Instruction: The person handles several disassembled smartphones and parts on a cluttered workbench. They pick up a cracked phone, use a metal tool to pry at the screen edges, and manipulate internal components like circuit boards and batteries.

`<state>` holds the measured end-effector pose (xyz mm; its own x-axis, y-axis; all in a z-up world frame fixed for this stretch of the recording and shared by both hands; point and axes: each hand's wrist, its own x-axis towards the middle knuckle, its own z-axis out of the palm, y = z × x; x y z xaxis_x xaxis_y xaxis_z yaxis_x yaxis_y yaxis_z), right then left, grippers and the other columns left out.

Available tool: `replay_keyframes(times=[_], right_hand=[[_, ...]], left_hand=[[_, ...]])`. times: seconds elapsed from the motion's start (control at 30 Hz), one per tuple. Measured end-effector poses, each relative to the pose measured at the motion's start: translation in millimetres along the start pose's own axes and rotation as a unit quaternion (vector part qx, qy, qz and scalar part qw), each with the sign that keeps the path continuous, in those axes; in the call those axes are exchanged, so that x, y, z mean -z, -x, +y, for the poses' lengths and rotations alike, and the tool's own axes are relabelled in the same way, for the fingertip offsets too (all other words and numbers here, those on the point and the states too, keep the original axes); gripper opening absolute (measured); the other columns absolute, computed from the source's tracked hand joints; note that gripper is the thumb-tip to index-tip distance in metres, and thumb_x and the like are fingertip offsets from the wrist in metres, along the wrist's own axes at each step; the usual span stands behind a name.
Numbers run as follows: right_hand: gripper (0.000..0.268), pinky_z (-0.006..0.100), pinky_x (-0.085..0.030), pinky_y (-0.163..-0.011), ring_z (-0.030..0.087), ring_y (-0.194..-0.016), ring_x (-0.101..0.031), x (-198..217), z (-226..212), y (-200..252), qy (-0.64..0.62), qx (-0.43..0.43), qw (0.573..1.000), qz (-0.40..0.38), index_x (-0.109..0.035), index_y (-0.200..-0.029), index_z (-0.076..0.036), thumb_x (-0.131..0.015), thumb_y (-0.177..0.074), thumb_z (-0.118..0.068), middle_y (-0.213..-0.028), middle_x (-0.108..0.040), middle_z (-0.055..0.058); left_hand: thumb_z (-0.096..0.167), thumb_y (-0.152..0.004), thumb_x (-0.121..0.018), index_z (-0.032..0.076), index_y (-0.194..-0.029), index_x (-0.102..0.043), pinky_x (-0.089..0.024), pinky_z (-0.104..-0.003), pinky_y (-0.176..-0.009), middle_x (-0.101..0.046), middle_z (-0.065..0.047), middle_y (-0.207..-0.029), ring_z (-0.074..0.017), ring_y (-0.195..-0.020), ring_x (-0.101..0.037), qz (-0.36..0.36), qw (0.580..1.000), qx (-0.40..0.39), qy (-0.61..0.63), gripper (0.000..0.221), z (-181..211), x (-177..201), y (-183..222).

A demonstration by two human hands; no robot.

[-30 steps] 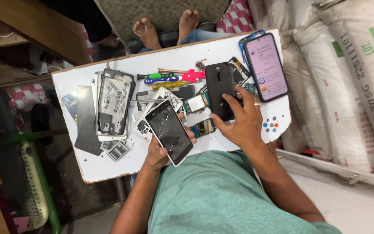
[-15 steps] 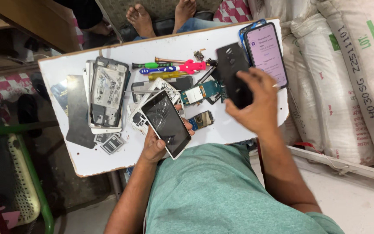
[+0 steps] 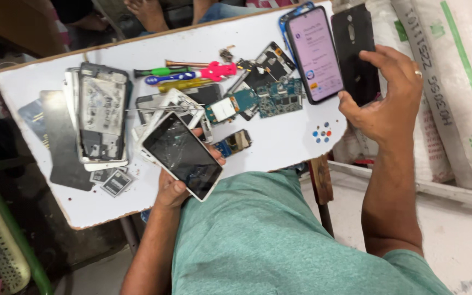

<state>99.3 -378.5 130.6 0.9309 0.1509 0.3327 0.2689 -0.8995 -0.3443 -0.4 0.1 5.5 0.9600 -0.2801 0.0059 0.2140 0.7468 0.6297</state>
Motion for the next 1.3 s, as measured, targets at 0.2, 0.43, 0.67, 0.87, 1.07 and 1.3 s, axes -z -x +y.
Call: replay_keyframes(times=[0.2,0.43,0.67,0.87,1.07,1.3], right_hand=[[0.058,0.046,-0.046,-0.114,0.033,-0.131,-0.058,-3,-10,13,0.017,0.001,1.000,-0.013,-0.070,-0.128,-0.010,-0.086,-0.074,-0.025,-0.141,-0.062,0.014],[0.061,0.048,-0.041,-0.099,0.031,-0.114,-0.059,-64,-71,17,-0.009,0.024,0.998,-0.052,-0.072,-0.123,-0.013,-0.086,-0.066,-0.030,-0.139,-0.061,0.013],[0.060,0.050,-0.040,-0.099,0.033,-0.116,-0.058,-92,-81,18,0.014,0.026,0.999,-0.040,-0.071,-0.125,-0.011,-0.086,-0.071,-0.034,-0.142,-0.056,0.018],[0.061,0.049,-0.048,-0.107,0.032,-0.124,-0.059,-79,-41,25,-0.046,-0.030,0.998,-0.010,-0.071,-0.127,-0.012,-0.096,-0.078,-0.040,-0.146,-0.054,0.014],[0.069,0.052,-0.043,-0.121,0.038,-0.144,-0.051,-69,5,35,0.018,-0.051,0.999,-0.001,-0.067,-0.135,-0.006,-0.099,-0.083,-0.037,-0.154,-0.047,0.019],[0.083,0.054,-0.038,-0.119,0.043,-0.143,-0.044,-78,4,38,0.027,-0.024,0.999,-0.007,-0.055,-0.148,-0.006,-0.098,-0.083,-0.034,-0.153,-0.045,0.024]], left_hand=[[0.048,-0.078,-0.089,-0.004,-0.158,-0.031,-0.057,-0.052,-0.104,-0.066,-0.027,-0.123,-0.0401,-0.115,-0.069,-0.011,1.000,-0.005,-0.008,0.112,-4,1,-4],[0.048,-0.080,-0.088,-0.003,-0.158,-0.030,-0.054,-0.052,-0.107,-0.065,-0.027,-0.124,-0.0392,-0.119,-0.067,-0.008,1.000,-0.012,-0.016,0.110,-4,1,-2],[0.048,-0.080,-0.088,-0.003,-0.159,-0.031,-0.057,-0.052,-0.104,-0.065,-0.028,-0.124,-0.0410,-0.118,-0.068,0.007,1.000,-0.004,-0.022,0.110,-7,2,-5],[0.048,-0.080,-0.089,-0.003,-0.159,-0.028,-0.056,-0.052,-0.105,-0.064,-0.028,-0.126,-0.0410,-0.120,-0.067,0.005,1.000,-0.001,-0.010,0.112,-8,1,-6],[0.054,-0.079,-0.088,-0.002,-0.160,-0.026,-0.057,-0.049,-0.105,-0.062,-0.025,-0.125,-0.0381,-0.117,-0.066,0.025,0.999,-0.001,0.037,0.116,-1,-2,3],[0.067,-0.084,-0.077,-0.008,-0.151,-0.040,-0.058,-0.039,-0.078,-0.065,-0.026,-0.103,-0.0322,-0.090,-0.068,0.073,0.992,-0.103,0.001,0.108,37,3,42]])
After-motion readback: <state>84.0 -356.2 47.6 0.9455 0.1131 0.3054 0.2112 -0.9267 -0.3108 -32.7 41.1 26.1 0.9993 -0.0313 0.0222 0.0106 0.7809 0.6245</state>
